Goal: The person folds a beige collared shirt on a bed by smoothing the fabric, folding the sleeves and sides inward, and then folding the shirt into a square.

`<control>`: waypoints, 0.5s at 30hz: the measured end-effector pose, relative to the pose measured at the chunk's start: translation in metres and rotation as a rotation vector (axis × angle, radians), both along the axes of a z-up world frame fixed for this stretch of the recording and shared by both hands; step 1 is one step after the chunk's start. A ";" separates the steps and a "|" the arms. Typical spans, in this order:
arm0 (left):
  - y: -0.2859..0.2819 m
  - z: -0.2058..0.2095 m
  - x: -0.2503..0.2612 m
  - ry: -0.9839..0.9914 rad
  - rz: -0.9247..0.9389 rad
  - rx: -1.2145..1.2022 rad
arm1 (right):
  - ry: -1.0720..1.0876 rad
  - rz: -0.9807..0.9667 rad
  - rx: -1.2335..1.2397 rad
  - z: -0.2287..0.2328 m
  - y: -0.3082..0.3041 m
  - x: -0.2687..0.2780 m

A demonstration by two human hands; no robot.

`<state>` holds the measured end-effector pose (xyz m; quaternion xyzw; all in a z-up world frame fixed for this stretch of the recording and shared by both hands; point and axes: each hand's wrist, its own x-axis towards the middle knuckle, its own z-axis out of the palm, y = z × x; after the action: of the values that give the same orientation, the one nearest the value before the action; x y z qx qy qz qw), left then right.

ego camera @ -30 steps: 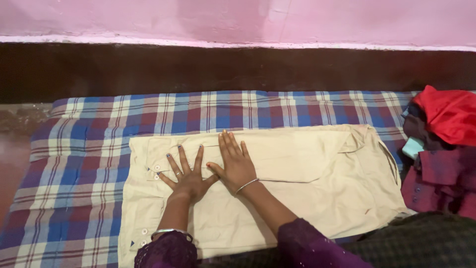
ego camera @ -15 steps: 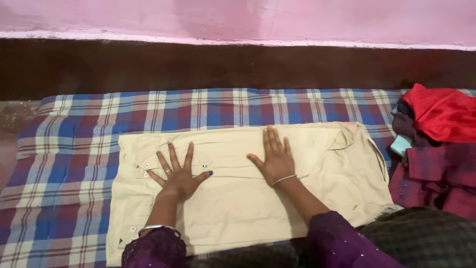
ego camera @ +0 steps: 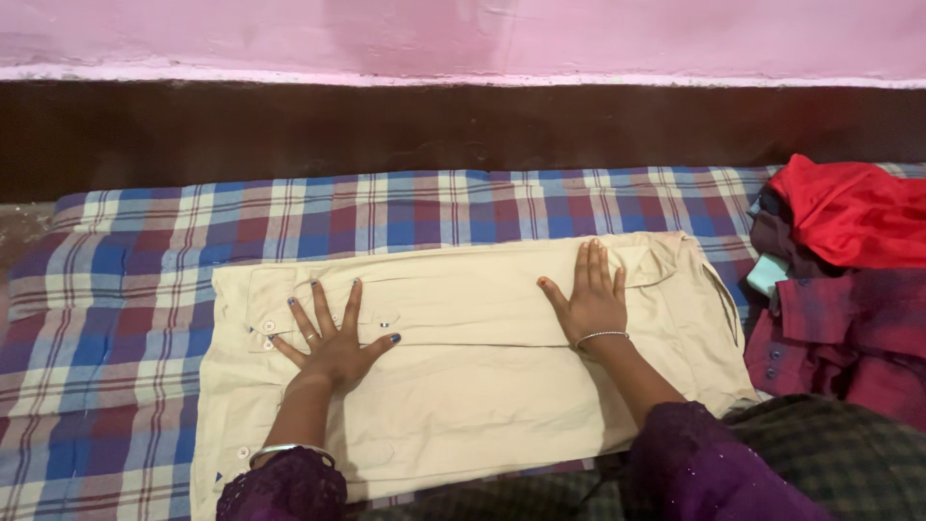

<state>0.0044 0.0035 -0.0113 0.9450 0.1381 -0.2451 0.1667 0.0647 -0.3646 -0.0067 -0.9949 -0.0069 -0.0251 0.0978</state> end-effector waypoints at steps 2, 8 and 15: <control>0.000 0.000 -0.001 0.000 -0.002 0.001 | -0.001 -0.003 0.003 -0.004 -0.003 0.000; 0.001 -0.001 0.001 0.010 -0.004 0.007 | 0.070 -0.196 -0.133 -0.025 -0.060 0.019; 0.004 -0.008 0.005 0.038 -0.013 0.018 | 0.182 -0.222 -0.122 -0.031 -0.076 0.021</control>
<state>0.0097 0.0079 -0.0188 0.9425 0.1374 -0.2626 0.1543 0.0856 -0.4408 -0.0380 -0.9918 0.1106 0.0551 0.0340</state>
